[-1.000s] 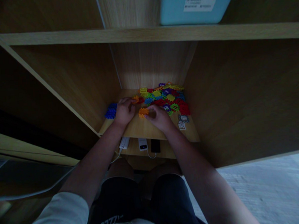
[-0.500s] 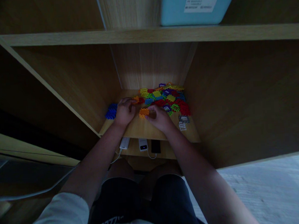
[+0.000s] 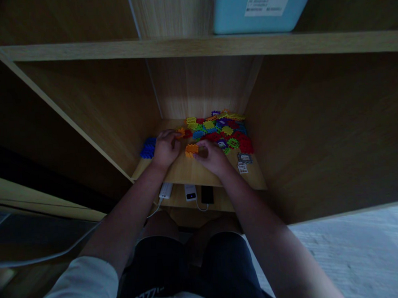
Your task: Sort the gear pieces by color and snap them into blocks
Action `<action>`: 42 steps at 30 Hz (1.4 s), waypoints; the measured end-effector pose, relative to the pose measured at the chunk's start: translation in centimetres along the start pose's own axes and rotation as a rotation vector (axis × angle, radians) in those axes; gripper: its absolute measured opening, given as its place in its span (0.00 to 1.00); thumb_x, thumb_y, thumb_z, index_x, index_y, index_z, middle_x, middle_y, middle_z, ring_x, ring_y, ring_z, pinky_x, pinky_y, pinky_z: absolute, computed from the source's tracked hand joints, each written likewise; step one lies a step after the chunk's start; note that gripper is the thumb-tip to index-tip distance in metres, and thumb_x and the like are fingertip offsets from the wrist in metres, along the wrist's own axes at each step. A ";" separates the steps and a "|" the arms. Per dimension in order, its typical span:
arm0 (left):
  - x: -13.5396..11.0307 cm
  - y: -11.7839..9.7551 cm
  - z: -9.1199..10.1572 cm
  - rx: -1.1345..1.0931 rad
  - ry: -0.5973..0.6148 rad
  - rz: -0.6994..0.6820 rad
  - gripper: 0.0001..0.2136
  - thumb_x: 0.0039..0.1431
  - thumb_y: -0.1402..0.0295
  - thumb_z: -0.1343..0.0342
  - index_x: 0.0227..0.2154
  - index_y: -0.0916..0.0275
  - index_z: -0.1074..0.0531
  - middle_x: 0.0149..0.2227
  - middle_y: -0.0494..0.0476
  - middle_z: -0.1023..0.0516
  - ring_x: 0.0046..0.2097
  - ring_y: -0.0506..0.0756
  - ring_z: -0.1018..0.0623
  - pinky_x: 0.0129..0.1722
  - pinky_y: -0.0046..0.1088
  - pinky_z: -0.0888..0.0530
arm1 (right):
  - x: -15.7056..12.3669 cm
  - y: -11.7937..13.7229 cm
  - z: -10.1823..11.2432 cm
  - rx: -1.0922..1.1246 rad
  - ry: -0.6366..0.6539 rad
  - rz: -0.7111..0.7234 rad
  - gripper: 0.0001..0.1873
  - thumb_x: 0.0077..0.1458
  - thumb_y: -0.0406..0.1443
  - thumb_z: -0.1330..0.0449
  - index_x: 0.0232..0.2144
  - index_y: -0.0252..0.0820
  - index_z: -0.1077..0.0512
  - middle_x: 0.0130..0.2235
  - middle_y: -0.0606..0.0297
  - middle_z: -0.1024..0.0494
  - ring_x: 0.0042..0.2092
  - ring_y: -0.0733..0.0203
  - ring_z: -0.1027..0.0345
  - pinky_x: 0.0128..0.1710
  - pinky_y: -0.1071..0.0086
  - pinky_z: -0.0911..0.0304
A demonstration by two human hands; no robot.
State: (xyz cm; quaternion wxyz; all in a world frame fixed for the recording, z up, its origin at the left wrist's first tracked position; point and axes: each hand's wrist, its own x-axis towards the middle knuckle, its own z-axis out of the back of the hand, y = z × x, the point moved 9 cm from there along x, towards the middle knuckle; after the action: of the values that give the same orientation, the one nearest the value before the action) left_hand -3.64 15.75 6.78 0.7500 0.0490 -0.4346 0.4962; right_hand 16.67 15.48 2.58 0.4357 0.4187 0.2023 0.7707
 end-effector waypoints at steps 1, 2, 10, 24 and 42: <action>0.0 0.0 0.0 -0.006 -0.005 -0.005 0.15 0.60 0.76 0.44 0.47 0.60 0.18 0.50 0.62 0.15 0.54 0.64 0.19 0.59 0.47 0.22 | 0.0 0.0 0.0 0.000 -0.001 0.002 0.17 0.58 0.44 0.30 0.49 0.50 0.25 0.51 0.59 0.15 0.53 0.47 0.21 0.59 0.47 0.26; 0.0 0.1 -0.1 -0.012 -0.010 -0.010 0.15 0.60 0.76 0.44 0.47 0.60 0.18 0.50 0.62 0.15 0.54 0.64 0.19 0.59 0.47 0.22 | 0.0 0.0 0.0 -0.001 -0.002 0.006 0.17 0.59 0.44 0.30 0.49 0.50 0.25 0.51 0.59 0.15 0.53 0.46 0.21 0.58 0.47 0.26; 0.0 -0.7 0.7 -0.027 -0.024 -0.039 0.14 0.65 0.75 0.45 0.48 0.58 0.18 0.51 0.60 0.14 0.56 0.62 0.19 0.60 0.47 0.22 | -0.1 0.8 0.9 -0.041 -0.066 0.039 0.16 0.64 0.48 0.35 0.51 0.50 0.25 0.52 0.56 0.17 0.51 0.47 0.23 0.56 0.49 0.27; -0.8 -2.2 0.4 -0.065 -0.006 -0.118 0.12 0.75 0.66 0.41 0.57 0.57 0.24 0.56 0.62 0.14 0.57 0.61 0.15 0.62 0.47 0.22 | -0.7 1.7 2.0 0.023 -0.148 0.084 0.20 0.69 0.49 0.38 0.59 0.53 0.30 0.53 0.58 0.19 0.53 0.47 0.24 0.59 0.49 0.27; -0.9 -4.5 -0.2 -0.028 0.129 -0.233 0.13 0.73 0.64 0.40 0.56 0.55 0.20 0.52 0.61 0.13 0.58 0.63 0.18 0.62 0.47 0.26 | -0.9 2.6 2.4 -0.029 -0.124 0.080 0.09 0.70 0.44 0.42 0.47 0.52 0.25 0.47 0.59 0.17 0.47 0.48 0.22 0.52 0.53 0.26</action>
State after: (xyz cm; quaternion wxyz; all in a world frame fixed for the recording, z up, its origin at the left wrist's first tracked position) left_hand -0.05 12.95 7.60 0.8297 0.0568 -0.3836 0.4016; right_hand 17.57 13.24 5.31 0.4222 0.4672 0.1468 0.7629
